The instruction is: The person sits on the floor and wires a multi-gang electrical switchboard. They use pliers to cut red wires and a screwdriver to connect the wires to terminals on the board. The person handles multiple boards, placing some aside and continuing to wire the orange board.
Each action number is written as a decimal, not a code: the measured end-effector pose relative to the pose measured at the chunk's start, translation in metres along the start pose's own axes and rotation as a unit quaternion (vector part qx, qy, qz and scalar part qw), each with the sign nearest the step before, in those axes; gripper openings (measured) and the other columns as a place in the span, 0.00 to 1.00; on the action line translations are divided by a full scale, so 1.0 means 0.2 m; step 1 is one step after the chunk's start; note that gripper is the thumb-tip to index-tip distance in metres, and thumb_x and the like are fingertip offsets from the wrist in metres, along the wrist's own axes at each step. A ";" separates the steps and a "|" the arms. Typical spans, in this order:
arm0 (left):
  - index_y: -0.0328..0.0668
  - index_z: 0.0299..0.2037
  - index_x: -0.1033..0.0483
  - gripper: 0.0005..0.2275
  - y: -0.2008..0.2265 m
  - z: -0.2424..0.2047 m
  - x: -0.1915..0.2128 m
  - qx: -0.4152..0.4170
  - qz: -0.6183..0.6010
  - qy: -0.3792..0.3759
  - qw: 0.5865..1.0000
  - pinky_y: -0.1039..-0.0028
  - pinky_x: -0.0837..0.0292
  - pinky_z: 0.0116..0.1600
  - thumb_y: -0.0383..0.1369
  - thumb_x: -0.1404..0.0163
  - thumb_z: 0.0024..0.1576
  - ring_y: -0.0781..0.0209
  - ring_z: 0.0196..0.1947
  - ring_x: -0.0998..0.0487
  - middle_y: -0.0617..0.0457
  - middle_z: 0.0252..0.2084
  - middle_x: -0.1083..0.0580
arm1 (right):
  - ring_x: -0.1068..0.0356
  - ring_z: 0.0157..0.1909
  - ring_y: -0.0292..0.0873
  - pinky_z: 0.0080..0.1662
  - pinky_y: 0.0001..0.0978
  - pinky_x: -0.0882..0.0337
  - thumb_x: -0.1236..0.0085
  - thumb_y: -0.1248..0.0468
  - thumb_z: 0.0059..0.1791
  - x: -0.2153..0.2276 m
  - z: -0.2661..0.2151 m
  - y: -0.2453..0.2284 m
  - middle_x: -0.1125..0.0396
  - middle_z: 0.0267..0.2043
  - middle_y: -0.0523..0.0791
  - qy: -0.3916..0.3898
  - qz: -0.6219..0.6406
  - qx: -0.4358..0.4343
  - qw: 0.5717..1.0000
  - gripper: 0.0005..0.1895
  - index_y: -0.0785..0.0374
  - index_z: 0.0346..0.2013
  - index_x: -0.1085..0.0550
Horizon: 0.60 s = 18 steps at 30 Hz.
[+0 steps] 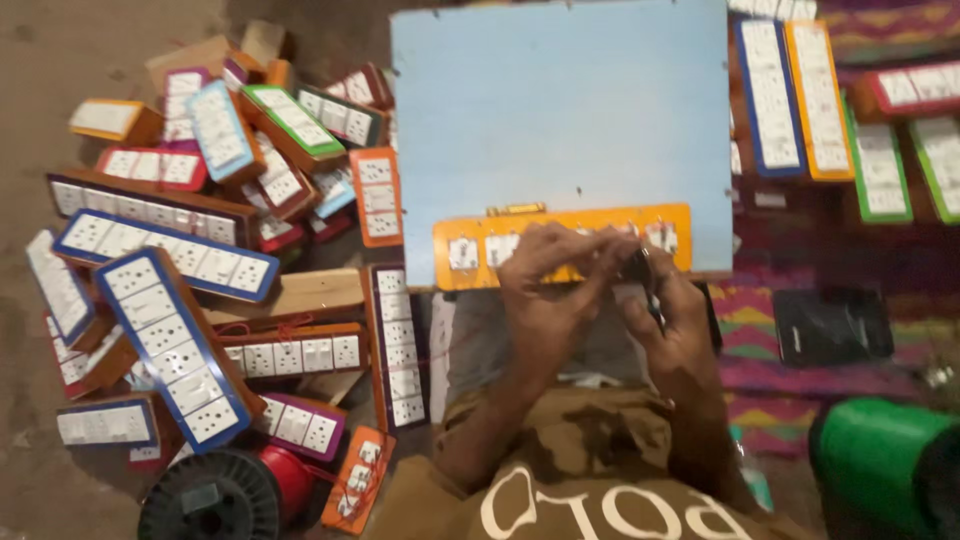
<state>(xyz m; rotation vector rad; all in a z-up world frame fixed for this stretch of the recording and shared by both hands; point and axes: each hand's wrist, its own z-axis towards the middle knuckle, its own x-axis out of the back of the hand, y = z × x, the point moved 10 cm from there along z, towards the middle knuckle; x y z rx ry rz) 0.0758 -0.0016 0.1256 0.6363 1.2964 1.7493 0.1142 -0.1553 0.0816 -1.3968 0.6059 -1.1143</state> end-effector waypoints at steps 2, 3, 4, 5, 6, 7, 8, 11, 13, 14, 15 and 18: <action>0.43 0.46 0.14 0.11 -0.06 -0.02 -0.01 0.024 0.022 -0.010 0.999 0.78 0.33 0.40 0.25 0.34 0.53 0.67 0.35 0.30 0.55 0.33 0.22 | 0.32 0.61 0.45 0.62 0.34 0.33 0.50 0.52 0.55 0.00 -0.01 0.01 0.30 0.60 0.52 0.028 0.031 -0.025 0.999 0.32 0.69 0.68 0.34; 0.43 0.46 0.14 0.11 -0.08 -0.02 -0.02 0.026 0.010 -0.007 1.000 0.78 0.34 0.39 0.25 0.34 0.54 0.68 0.34 0.31 0.56 0.32 0.23 | 0.33 0.63 0.46 0.64 0.35 0.34 0.49 0.52 0.56 -0.01 -0.01 0.00 0.31 0.61 0.52 0.027 0.033 -0.019 0.999 0.30 0.70 0.67 0.34; 0.43 0.46 0.14 0.10 -0.09 -0.02 -0.03 0.028 -0.001 -0.005 1.000 0.79 0.35 0.39 0.25 0.34 0.54 0.69 0.34 0.31 0.56 0.32 0.24 | 0.33 0.65 0.47 0.66 0.36 0.35 0.49 0.53 0.56 -0.01 -0.01 -0.01 0.31 0.62 0.53 0.026 0.034 -0.014 0.999 0.29 0.70 0.66 0.34; 0.43 0.46 0.14 0.10 -0.11 -0.02 -0.02 0.030 -0.010 0.000 1.000 0.79 0.35 0.39 0.25 0.34 0.55 0.70 0.34 0.31 0.56 0.31 0.25 | 0.33 0.67 0.48 0.67 0.37 0.36 0.49 0.54 0.57 -0.01 0.00 -0.01 0.32 0.63 0.53 0.022 0.039 -0.009 0.999 0.28 0.70 0.66 0.34; 0.43 0.46 0.14 0.09 -0.12 -0.03 -0.03 0.024 -0.039 -0.004 0.999 0.79 0.34 0.42 0.25 0.35 0.56 0.72 0.35 0.29 0.56 0.33 0.23 | 0.33 0.68 0.48 0.68 0.37 0.36 0.48 0.54 0.57 -0.01 0.01 -0.02 0.32 0.63 0.53 0.023 0.014 0.006 1.000 0.28 0.70 0.66 0.35; 0.44 0.47 0.15 0.08 -0.13 -0.04 -0.03 0.019 -0.067 -0.006 0.998 0.79 0.32 0.44 0.26 0.36 0.58 0.73 0.36 0.27 0.56 0.35 0.22 | 0.33 0.68 0.48 0.68 0.37 0.36 0.48 0.54 0.56 -0.01 0.01 -0.03 0.32 0.64 0.52 0.020 -0.011 0.021 1.000 0.29 0.69 0.67 0.35; 0.45 0.47 0.15 0.08 -0.14 -0.04 -0.03 0.014 -0.096 -0.007 0.995 0.79 0.30 0.46 0.26 0.37 0.59 0.74 0.37 0.25 0.56 0.38 0.20 | 0.32 0.69 0.47 0.68 0.37 0.36 0.48 0.54 0.56 -0.01 0.01 -0.05 0.32 0.65 0.52 0.017 -0.035 0.035 0.999 0.29 0.69 0.67 0.36; 0.39 0.42 0.15 0.08 -0.21 -0.06 0.00 0.046 -0.059 0.010 0.997 0.81 0.33 0.40 0.22 0.36 0.54 0.70 0.37 0.23 0.53 0.39 0.19 | 0.35 0.71 0.49 0.70 0.40 0.36 0.46 0.56 0.55 -0.02 0.00 -0.09 0.35 0.69 0.54 0.014 -0.051 0.063 0.997 0.29 0.69 0.67 0.36; 0.38 0.42 0.16 0.06 -0.28 -0.09 -0.03 0.101 -0.200 -0.001 0.975 0.78 0.24 0.46 0.21 0.39 0.56 0.68 0.40 0.19 0.53 0.40 0.19 | 0.32 0.67 0.47 0.68 0.39 0.35 0.46 0.56 0.53 -0.02 0.01 -0.06 0.32 0.64 0.51 0.008 -0.066 0.031 0.997 0.31 0.68 0.68 0.35; 0.37 0.42 0.17 0.06 -0.31 -0.09 -0.03 0.119 -0.267 -0.003 0.956 0.77 0.20 0.49 0.20 0.41 0.57 0.66 0.41 0.16 0.52 0.40 0.19 | 0.30 0.65 0.46 0.67 0.38 0.34 0.47 0.55 0.52 -0.04 0.03 -0.04 0.30 0.62 0.50 0.000 -0.071 0.019 0.997 0.33 0.67 0.69 0.35; 0.34 0.43 0.17 0.06 -0.33 -0.09 -0.02 0.117 -0.262 0.007 0.958 0.76 0.20 0.48 0.19 0.41 0.58 0.65 0.41 0.16 0.51 0.40 0.19 | 0.31 0.65 0.47 0.67 0.38 0.34 0.46 0.56 0.52 -0.05 0.02 -0.05 0.31 0.64 0.51 -0.005 -0.068 0.037 0.997 0.32 0.67 0.69 0.34; 0.27 0.43 0.18 0.05 -0.41 -0.11 -0.01 0.129 -0.269 0.018 0.954 0.74 0.19 0.47 0.17 0.41 0.59 0.62 0.41 0.17 0.46 0.40 0.19 | 0.32 0.64 0.46 0.64 0.37 0.32 0.45 0.59 0.52 -0.08 0.03 -0.01 0.33 0.67 0.51 -0.015 -0.054 0.068 0.996 0.30 0.68 0.68 0.34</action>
